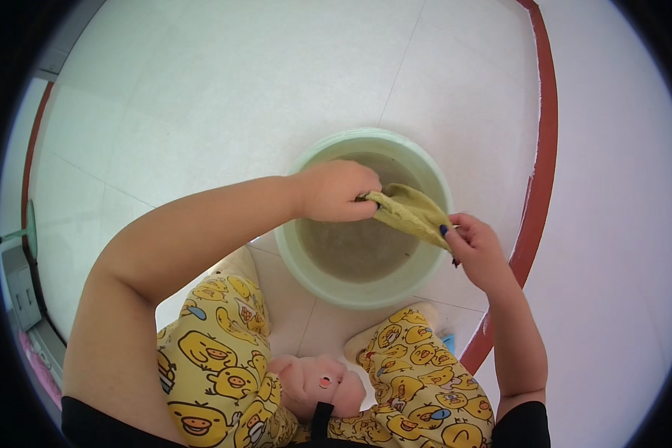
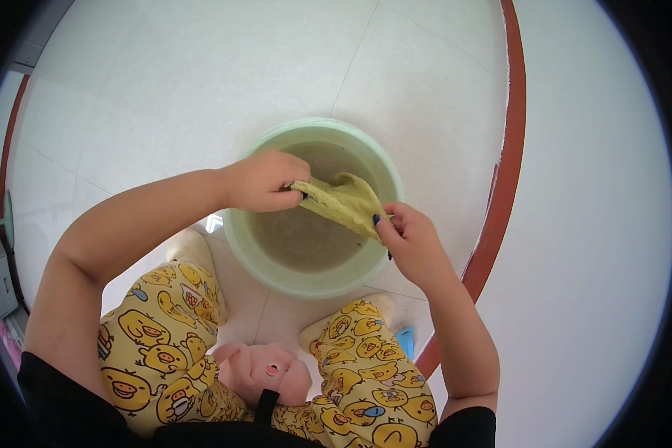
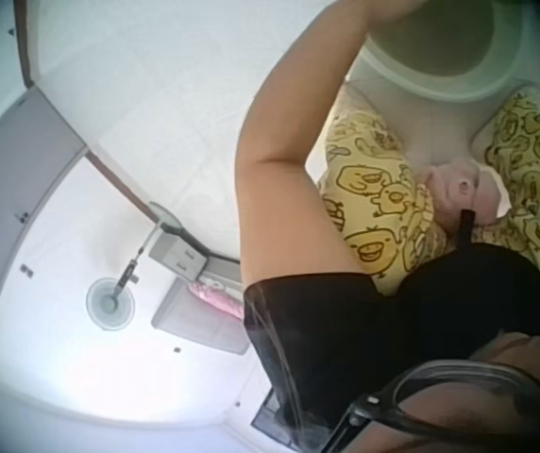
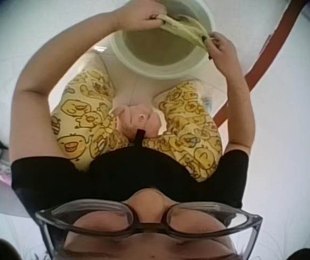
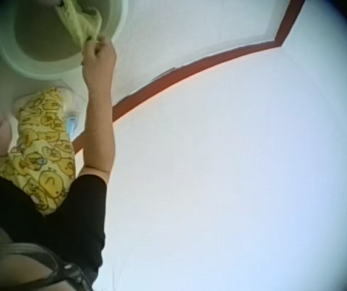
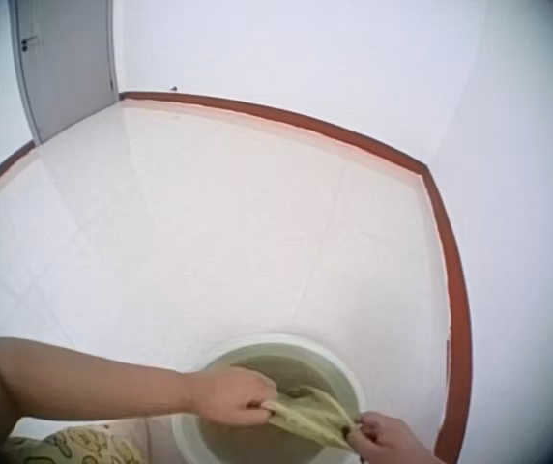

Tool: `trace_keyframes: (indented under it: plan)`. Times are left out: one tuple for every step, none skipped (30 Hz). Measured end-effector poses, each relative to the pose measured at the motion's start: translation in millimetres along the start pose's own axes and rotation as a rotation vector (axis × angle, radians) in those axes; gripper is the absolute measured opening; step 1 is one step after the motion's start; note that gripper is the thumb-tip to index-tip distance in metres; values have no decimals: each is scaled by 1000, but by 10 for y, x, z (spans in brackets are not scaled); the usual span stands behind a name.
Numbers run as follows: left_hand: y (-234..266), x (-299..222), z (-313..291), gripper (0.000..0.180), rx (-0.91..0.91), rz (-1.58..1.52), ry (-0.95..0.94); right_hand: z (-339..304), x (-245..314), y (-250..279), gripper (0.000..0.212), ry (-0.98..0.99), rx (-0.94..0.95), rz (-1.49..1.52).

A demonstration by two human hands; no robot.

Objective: The person scrubs the floor using a brush and wipes it with a cloth, periodically rinsing the cloth in a basin of water.

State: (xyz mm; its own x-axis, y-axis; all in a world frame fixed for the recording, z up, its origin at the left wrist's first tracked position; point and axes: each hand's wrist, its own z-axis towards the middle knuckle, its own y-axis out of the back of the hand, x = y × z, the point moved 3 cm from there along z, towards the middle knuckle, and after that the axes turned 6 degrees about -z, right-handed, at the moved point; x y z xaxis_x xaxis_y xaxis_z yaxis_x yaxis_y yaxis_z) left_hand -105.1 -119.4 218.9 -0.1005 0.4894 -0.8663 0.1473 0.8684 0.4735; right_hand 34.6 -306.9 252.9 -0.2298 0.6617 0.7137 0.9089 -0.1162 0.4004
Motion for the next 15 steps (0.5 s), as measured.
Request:
trace_keyframes:
  plan:
    - [-55,55,-14,24,17,15,35,55,-92,-53,24,-35,16,-36]
    - [-109,106,-32,24,18,15,38,119,-193,-122,24,-34,18,-34]
    - [-191,170,-31,24,37,54,43,179,-327,-196,25,-60,20,-94]
    - [-269,233,-30,24,56,94,48,232,-452,-270,26,-85,22,-153]
    - [-357,355,-50,24,61,90,53,285,-537,-375,26,-89,27,-148]
    - [-458,511,-94,24,107,131,99,323,-582,-498,26,-45,5,-254]
    - [-566,648,-105,24,151,167,134,357,-656,-593,27,-8,-23,-367]
    - [-645,746,-163,24,159,168,141,415,-787,-744,27,-8,-18,-358]
    - [-755,816,-174,21,218,218,131,457,-916,-860,27,106,-10,-470]
    - [-849,867,-209,19,281,268,129,495,-1000,-983,28,223,6,-575]
    - [-898,894,-246,19,290,261,132,532,-1046,-1079,28,217,12,-568]
    - [-941,910,-263,19,326,299,155,551,-1065,-1171,29,223,93,-588]
    - [-985,927,-279,19,363,337,177,552,-1091,-1247,30,230,174,-607]
    - [-998,929,-306,19,369,336,177,550,-1072,-1299,30,226,175,-602]
    - [-1010,946,-335,19,369,331,226,531,-1058,-1357,28,231,198,-611]
